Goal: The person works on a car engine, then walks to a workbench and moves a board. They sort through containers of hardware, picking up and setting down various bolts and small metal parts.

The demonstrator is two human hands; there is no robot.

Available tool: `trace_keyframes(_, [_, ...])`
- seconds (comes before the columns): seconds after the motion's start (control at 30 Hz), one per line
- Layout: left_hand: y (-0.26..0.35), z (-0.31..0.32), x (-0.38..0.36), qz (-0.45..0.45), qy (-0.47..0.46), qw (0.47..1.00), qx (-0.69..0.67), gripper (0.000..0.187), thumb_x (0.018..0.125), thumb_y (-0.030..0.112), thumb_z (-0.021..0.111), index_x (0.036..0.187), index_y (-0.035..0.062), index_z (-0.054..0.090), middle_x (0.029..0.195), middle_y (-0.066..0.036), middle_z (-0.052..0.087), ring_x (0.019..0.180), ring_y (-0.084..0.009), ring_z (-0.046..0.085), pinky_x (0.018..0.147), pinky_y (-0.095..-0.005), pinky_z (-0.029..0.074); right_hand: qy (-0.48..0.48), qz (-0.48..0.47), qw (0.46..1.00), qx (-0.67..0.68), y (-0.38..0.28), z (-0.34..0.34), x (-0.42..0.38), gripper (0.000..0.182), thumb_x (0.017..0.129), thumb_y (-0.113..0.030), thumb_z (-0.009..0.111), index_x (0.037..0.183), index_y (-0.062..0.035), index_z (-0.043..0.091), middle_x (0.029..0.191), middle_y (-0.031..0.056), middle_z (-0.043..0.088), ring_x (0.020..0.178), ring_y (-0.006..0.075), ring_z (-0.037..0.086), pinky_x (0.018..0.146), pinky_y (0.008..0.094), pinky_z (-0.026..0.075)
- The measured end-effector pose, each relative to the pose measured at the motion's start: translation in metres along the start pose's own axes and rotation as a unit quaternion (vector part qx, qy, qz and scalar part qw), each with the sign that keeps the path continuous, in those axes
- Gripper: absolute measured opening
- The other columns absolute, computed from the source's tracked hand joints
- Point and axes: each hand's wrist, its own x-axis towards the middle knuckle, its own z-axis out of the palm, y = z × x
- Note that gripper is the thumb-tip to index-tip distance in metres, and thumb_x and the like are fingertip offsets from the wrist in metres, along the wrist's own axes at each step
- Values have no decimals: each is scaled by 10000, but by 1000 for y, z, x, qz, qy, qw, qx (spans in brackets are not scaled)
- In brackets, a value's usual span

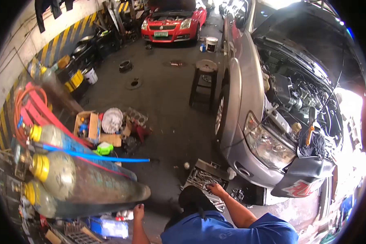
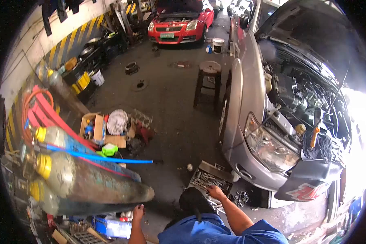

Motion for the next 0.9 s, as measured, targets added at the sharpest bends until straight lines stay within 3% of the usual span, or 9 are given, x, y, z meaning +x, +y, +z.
trace_keyframes(0.2, [52, 9, 129, -75, -76, 989, -104, 408, 931, 370, 571, 961, -24, 675, 838, -174, 706, 754, -282, 666, 705, -409, 510, -24, -84, 988, -127, -105, -16, 101, 313, 913, -330, 554, 1049, -80, 686, 1045, 206, 675, 966, 390, 647, 821, 453, 523])
trace_keyframes(0.23, [69, 18, 139, -82, -94, 969, -213, 369, 948, 355, 561, 986, 7, 680, 831, -127, 701, 715, -198, 653, 639, -364, 511, -61, -21, 987, -150, -84, -8, 143, 285, 875, -289, 560, 1027, -83, 687, 1111, 224, 644, 1026, 398, 627, 863, 478, 516])
trace_keyframes(0.27, [56, 44, 176, -88, -82, 972, -202, 302, 963, 304, 550, 993, 33, 680, 878, -116, 704, 712, -168, 651, 619, -330, 508, -74, -212, 905, -362, -32, 3, 192, 261, 847, -244, 561, 1005, -84, 692, 1044, 221, 660, 1001, 402, 638, 838, 484, 527])
trace_keyframes(0.37, [117, 60, 218, -161, -143, 945, -246, 372, 964, 391, 564, 995, 35, 665, 805, -131, 698, 655, -212, 647, 588, -367, 525, -182, -92, 895, -397, 51, 3, 299, 377, 809, -385, 579, 970, -65, 697, 947, 217, 691, 915, 377, 670, 804, 458, 529])
trace_keyframes(0.53, [194, 72, 322, -28, -166, 982, 83, 370, 946, 340, 525, 995, 9, 683, 951, -173, 699, 917, -321, 656, 828, -443, 498, -278, -160, 829, -459, -11, -81, 460, 278, 797, -262, 580, 967, -85, 712, 954, 217, 690, 932, 366, 674, 831, 449, 539])
trace_keyframes(0.67, [258, 37, 415, 250, -266, 830, 421, 384, 949, 318, 495, 951, -15, 686, 971, -209, 687, 888, -307, 646, 802, -444, 482, 60, -47, 987, -142, -241, -220, 538, 429, 942, -368, 493, 952, 35, 638, 1043, 301, 618, 1063, 452, 571, 939, 488, 453])
trace_keyframes(0.7, [291, 43, 453, 29, -130, 989, 69, 343, 940, 276, 530, 917, -34, 675, 908, -229, 683, 825, -327, 647, 755, -454, 487, 128, -107, 973, -158, -251, -241, 586, 480, 952, -398, 481, 942, 58, 633, 1053, 306, 613, 1056, 463, 562, 933, 485, 445])
trace_keyframes(0.77, [384, 29, 512, -67, -54, 987, -134, 392, 933, 314, 574, 887, -69, 647, 768, -255, 652, 721, -362, 633, 690, -474, 472, 168, -112, 978, -56, -363, -307, 609, 496, 980, -425, 448, 900, 37, 612, 926, 263, 635, 936, 423, 608, 805, 490, 453])
trace_keyframes(0.9, [526, 25, 628, 46, -21, 995, -90, 410, 955, 342, 569, 1043, -53, 635, 840, -142, 674, 710, -223, 627, 659, -370, 501, 355, -220, 909, -21, -471, -395, 706, 515, 1012, -401, 414, 1198, 57, 558, 1222, 299, 567, 1181, 447, 511, 997, 463, 404])
